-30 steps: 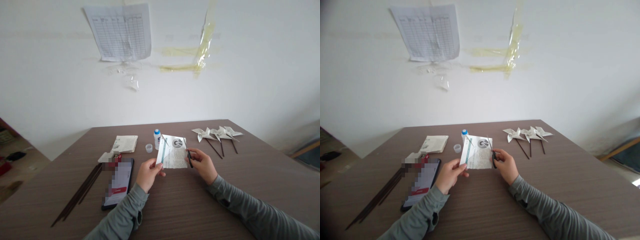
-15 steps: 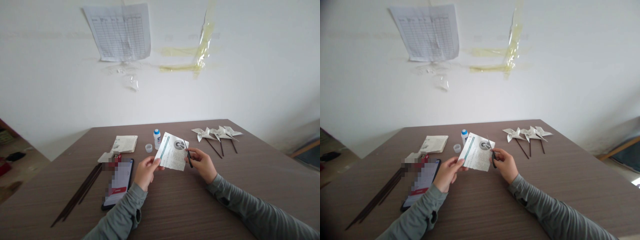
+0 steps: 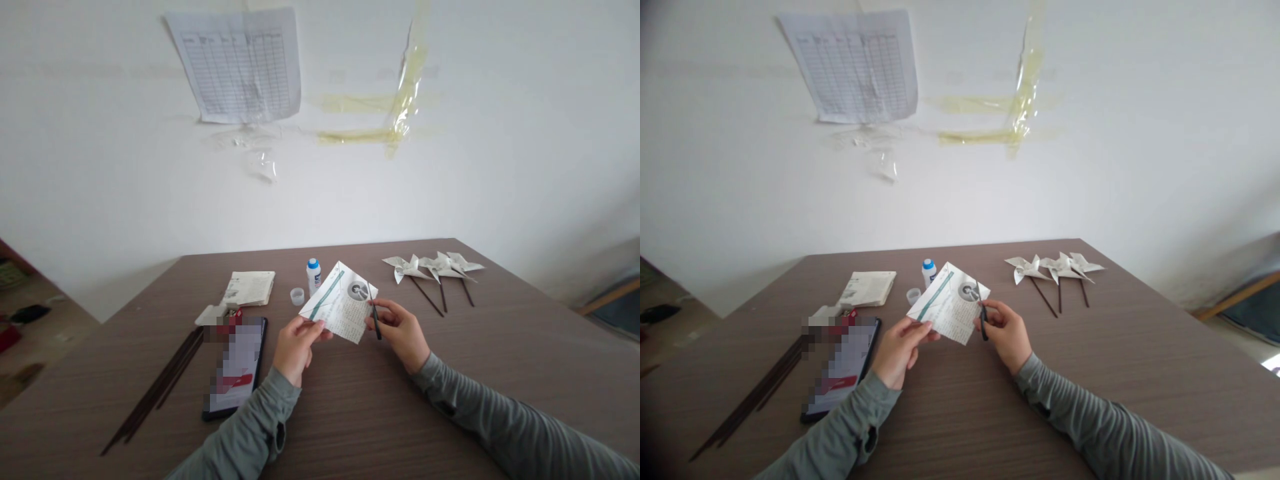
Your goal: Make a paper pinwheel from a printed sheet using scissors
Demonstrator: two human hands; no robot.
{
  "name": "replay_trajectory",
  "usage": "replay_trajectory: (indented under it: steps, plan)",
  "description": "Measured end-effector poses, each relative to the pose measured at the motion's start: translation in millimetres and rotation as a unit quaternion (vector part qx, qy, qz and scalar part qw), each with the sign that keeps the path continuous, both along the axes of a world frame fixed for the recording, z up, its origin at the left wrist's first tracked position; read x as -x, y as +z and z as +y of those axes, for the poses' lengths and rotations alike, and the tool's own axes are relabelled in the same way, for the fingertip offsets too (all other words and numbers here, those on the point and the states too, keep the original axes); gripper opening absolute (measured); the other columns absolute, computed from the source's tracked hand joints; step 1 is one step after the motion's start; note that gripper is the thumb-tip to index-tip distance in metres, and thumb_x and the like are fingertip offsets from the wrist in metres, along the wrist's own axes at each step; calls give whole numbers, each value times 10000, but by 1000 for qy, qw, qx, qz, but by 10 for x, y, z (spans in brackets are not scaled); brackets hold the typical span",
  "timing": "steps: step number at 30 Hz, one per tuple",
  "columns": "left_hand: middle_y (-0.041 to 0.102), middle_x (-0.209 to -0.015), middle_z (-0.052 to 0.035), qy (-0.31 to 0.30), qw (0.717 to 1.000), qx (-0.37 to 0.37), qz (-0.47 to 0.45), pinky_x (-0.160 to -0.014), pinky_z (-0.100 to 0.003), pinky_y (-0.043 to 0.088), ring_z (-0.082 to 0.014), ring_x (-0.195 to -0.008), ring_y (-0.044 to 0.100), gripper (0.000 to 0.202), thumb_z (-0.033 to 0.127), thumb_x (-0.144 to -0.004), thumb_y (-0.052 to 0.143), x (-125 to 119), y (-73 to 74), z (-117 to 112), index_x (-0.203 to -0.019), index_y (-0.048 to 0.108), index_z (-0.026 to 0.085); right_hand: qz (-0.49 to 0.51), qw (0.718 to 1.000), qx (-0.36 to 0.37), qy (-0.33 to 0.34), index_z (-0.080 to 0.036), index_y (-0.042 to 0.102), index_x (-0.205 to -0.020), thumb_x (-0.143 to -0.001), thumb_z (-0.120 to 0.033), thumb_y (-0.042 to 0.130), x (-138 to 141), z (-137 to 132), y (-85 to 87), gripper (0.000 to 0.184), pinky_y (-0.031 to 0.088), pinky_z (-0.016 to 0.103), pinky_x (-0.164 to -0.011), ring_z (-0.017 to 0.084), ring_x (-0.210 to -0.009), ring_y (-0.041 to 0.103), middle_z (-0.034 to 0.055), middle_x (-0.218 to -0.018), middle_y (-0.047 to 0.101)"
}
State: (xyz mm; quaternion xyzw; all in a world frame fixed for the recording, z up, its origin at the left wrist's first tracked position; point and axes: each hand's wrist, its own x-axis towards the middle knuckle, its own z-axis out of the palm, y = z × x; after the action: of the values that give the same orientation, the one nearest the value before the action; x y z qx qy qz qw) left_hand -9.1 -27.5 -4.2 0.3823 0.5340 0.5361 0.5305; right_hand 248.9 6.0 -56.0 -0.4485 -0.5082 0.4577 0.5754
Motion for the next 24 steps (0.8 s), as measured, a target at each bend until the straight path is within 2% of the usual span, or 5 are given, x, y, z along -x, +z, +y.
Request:
replay_trajectory:
  steps: [4, 7, 13, 18, 24]
  plan:
    - [1020, -1075, -173, -30, 999, 18, -15, -349, -149, 295, -347, -899, 1014, 381, 292, -724, 1142, -33, -57, -32, -1020, 928, 186, 20, 1000, 6, -7, -246, 937, -1191, -684, -667, 1211, 72, -40, 15, 714, 708, 443, -725, 331, -787, 866, 50, -803, 886]
    - [1017, -1027, -160, -55, 998, 24, -12, -350, -157, 317, -362, -892, 1016, 339, 277, -749, 1132, -70, -91, -54, -1011, 936, 189, 29, 1000, 12, 1, -250, 932, -1185, -684, -652, 1217, 122, -79, 30, 703, 712, 444, -736, 327, -783, 866, 37, -790, 882]
    - [1015, -1041, -185, -38, 998, 40, -13, -336, -162, 318, -332, -819, 1004, 283, 146, -787, 1116, -75, -133, -39, -990, 919, 158, 17, 1000, 15, 15, -242, 924, -1203, -700, -677, 1208, 152, -125, 50, 723, 695, 443, -732, 321, -777, 848, 35, -783, 869]
    - [1006, -984, -153, -33, 999, 11, -9, -340, -144, 337, -322, -820, 1004, 368, 169, -794, 1159, -25, -206, -15, -1088, 938, 155, 25, 999, 17, 20, -232, 894, -1207, -703, -675, 1207, 174, -128, 40, 741, 661, 421, -728, 312, -779, 834, 40, -780, 864]
    - [1003, -961, -138, 11, 1000, 27, -9, -330, -142, 299, -307, -778, 992, 298, 117, -802, 1122, -62, -73, -24, -987, 895, 169, 1, 1000, 19, 23, -250, 830, -1270, -738, -690, 1159, 151, -83, -11, 765, 660, 410, -738, 300, -776, 842, 20, -788, 877]
